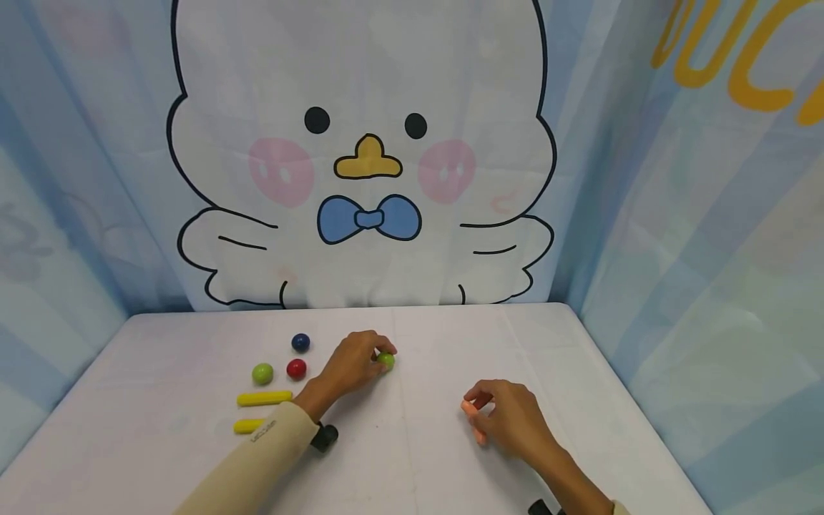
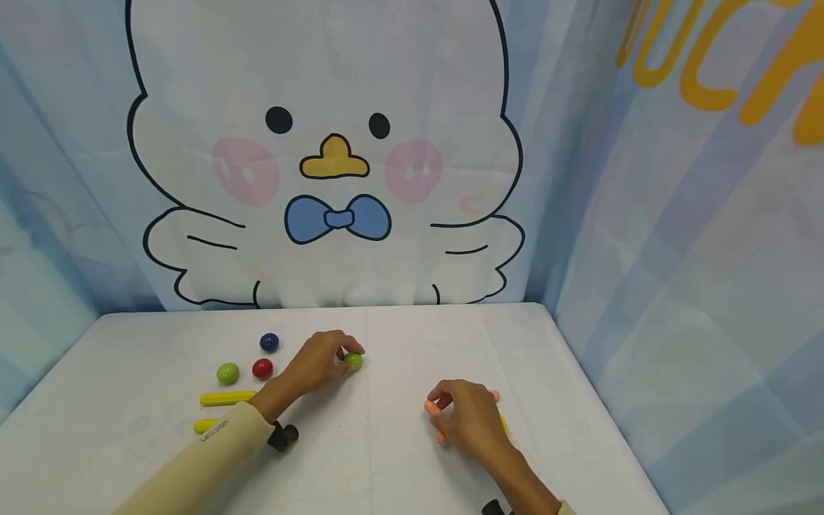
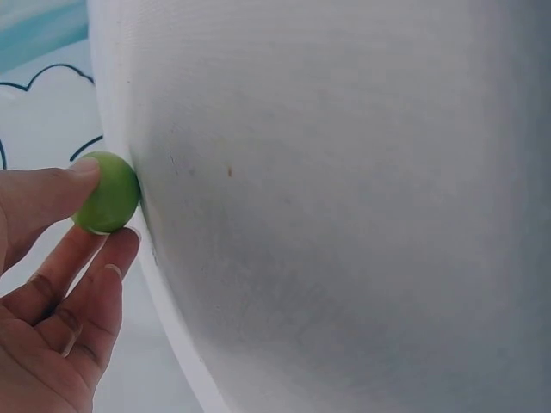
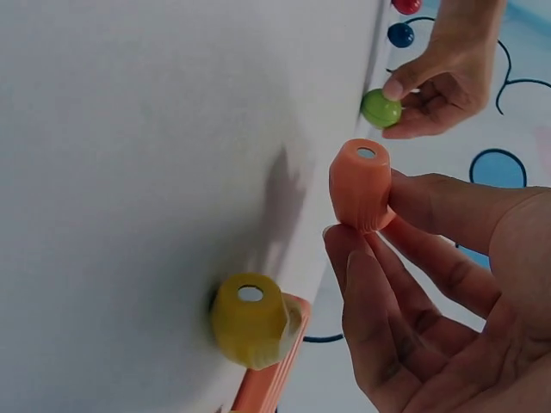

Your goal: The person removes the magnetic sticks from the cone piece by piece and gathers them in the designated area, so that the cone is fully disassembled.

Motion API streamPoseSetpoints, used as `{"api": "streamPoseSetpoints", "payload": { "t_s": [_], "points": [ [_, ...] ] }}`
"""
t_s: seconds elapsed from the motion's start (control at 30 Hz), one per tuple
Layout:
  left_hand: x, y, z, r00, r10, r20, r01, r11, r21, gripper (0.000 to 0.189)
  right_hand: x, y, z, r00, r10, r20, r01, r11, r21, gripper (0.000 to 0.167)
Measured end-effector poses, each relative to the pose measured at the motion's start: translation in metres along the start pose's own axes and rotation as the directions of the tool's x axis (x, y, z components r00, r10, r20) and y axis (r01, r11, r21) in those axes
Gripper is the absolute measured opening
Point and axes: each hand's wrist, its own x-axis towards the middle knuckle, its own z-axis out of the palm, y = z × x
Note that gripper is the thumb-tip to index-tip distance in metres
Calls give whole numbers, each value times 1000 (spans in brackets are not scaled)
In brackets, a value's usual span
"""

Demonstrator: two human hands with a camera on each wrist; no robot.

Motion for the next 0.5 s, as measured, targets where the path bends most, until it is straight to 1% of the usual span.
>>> {"api": "streamPoseSetpoints", "payload": {
  "t_s": [0.2, 0.37, 0.5],
  "points": [
    [0, 0, -1, 1000, 9, -5, -9, 1000, 6, 27, -5, 8, 6, 998, -53, -35, 51, 998, -43, 7],
    [0, 0, 0, 1000, 1, -3, 0, 1000, 11, 26, -8, 8, 9, 998, -55, -17, 55, 998, -29, 6],
    [-1, 1, 1, 1000, -4, 17, 3, 1000, 24, 26, -9, 8, 11, 998, -54, -10, 54, 998, -30, 5]
  ]
}}
